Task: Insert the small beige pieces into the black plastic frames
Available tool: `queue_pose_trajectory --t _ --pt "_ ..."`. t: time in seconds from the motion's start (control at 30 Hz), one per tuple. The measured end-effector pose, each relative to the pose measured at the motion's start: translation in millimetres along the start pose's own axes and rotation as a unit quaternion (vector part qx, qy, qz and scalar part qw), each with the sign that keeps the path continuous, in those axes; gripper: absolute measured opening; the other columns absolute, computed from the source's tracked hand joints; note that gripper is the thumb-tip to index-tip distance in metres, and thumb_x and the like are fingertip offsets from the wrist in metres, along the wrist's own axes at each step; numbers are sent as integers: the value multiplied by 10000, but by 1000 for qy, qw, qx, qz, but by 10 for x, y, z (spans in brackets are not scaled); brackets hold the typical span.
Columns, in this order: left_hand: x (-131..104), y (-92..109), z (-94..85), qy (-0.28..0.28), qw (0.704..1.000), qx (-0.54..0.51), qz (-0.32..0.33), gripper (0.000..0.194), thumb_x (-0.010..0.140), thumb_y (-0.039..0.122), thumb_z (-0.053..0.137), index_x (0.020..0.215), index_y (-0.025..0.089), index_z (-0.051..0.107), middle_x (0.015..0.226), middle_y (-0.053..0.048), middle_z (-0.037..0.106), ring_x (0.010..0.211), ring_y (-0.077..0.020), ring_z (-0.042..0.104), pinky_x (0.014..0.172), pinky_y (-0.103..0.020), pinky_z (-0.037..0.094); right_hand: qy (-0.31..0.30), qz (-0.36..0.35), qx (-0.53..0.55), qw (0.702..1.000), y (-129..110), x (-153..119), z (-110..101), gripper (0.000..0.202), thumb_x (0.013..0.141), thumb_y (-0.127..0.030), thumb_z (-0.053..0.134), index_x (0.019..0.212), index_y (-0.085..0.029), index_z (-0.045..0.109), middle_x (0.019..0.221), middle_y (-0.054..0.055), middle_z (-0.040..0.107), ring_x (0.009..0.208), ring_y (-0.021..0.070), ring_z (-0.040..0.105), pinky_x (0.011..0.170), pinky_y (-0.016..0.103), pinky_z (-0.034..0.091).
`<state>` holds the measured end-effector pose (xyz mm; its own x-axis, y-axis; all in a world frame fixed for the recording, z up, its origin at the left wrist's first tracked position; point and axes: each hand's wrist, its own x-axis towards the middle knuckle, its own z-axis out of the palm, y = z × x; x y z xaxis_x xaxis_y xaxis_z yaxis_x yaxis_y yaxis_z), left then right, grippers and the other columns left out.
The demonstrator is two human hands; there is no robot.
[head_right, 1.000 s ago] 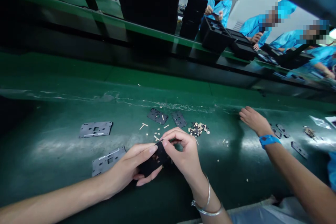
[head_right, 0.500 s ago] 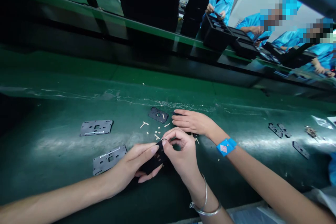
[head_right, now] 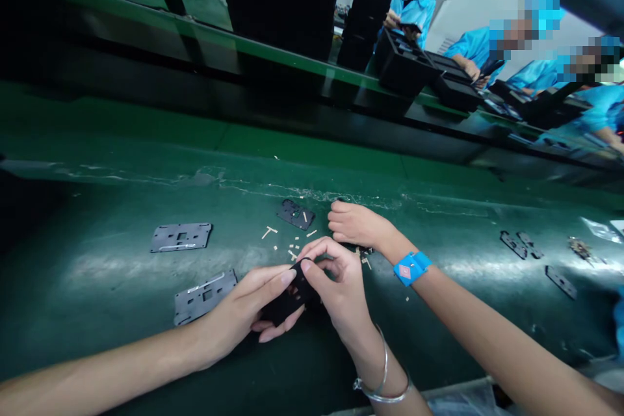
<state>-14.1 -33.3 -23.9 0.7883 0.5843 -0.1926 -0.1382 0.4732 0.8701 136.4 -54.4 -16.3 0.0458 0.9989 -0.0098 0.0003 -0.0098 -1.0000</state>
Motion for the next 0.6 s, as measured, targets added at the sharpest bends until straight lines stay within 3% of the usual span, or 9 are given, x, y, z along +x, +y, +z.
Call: queue_pose_trajectory --t 0.27,0.47,0.6 --pt "17 -24 2 13 1000 15 2 428 937 423 323 698 116 503 579 -4 475 407 -51 376 383 -174 217 35 -20 18 999 26 -33 70 102 793 -195 580 691 -193 567 767 3 566 700 128 523 584 217 397" --pt "9 -23 -7 -11 1000 -28 10 439 939 413 317 686 113 511 531 3 445 394 -53 355 380 -185 186 -9 -36 27 999 -7 -16 12 172 845 -254 506 731 -180 610 811 28 602 780 151 542 687 254 403" --pt "9 -36 -11 -6 999 -39 7 443 937 414 318 684 109 516 537 -6 463 384 -52 361 369 -184 187 -6 -22 15 1000 0 -24 7 113 831 -233 541 746 -184 597 829 24 601 771 142 544 659 240 410"
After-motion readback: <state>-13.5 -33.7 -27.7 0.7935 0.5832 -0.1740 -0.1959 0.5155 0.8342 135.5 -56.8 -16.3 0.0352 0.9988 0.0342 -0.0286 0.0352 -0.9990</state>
